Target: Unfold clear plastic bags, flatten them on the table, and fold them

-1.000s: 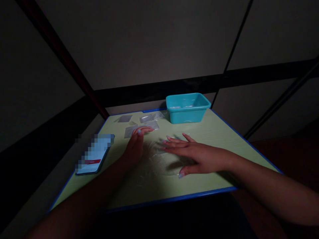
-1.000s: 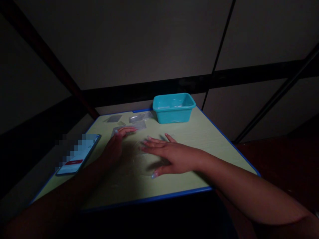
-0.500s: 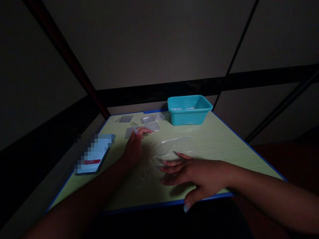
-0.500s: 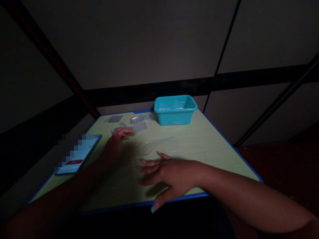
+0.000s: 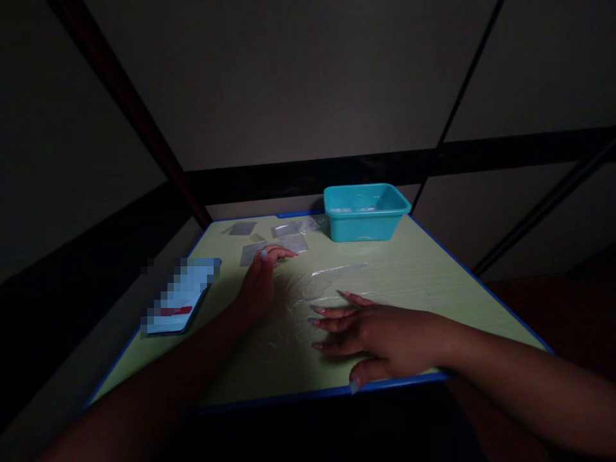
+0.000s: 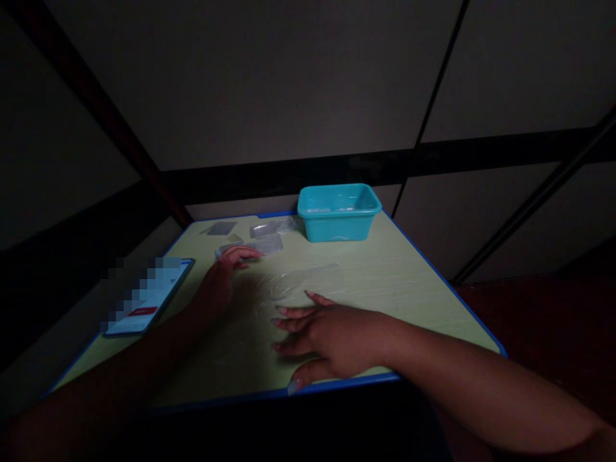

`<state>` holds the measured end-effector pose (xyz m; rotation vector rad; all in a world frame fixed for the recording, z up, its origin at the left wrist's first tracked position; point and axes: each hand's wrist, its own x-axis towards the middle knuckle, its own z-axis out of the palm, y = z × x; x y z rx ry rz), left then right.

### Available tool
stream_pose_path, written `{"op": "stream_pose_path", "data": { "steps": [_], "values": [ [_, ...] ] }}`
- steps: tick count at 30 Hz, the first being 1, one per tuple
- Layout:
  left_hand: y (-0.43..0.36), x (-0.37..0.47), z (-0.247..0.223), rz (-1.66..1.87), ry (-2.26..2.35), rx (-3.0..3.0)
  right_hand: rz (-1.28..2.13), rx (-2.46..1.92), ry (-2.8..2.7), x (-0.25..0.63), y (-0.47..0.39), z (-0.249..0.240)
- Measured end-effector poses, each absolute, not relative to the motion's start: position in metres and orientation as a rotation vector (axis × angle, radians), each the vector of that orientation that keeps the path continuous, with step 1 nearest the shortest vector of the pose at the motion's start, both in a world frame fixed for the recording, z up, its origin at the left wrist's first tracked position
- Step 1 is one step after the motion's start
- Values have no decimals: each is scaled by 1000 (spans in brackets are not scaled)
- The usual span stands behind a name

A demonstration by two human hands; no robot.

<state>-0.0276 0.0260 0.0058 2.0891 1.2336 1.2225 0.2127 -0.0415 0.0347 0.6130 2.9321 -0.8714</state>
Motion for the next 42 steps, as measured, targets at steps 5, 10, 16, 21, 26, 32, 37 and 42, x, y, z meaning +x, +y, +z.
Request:
{"op": "stream_pose_path", "data": {
  "steps": [5, 10, 16, 21, 26, 32, 37, 42],
  "values": [
    [25, -26, 7, 1217, 1235, 2086, -877, 630, 2926, 212, -41, 36],
    [24, -25, 8, 1198, 1227, 2102, -904, 618, 2940, 212, -43, 39],
    [33, -31, 0, 1190, 1183, 2000, -1038, 554, 2915, 212, -45, 37],
    [41, -30, -2, 1195, 1181, 1638, -1113, 541, 2893, 212, -42, 39],
    [46, -31, 4, 1137, 1318, 1608, -1029, 644, 2949, 214, -39, 36],
    [60, -47, 7, 985, 1603, 2204, -849, 908, 2935, 220, -22, 29],
    [65, -52, 3, 847, 1648, 2344, -706, 1304, 2811, 234, 10, 21],
    [68, -57, 4, 729, 1689, 2442, -642, 1513, 2684, 247, 30, 13]
  ]
}}
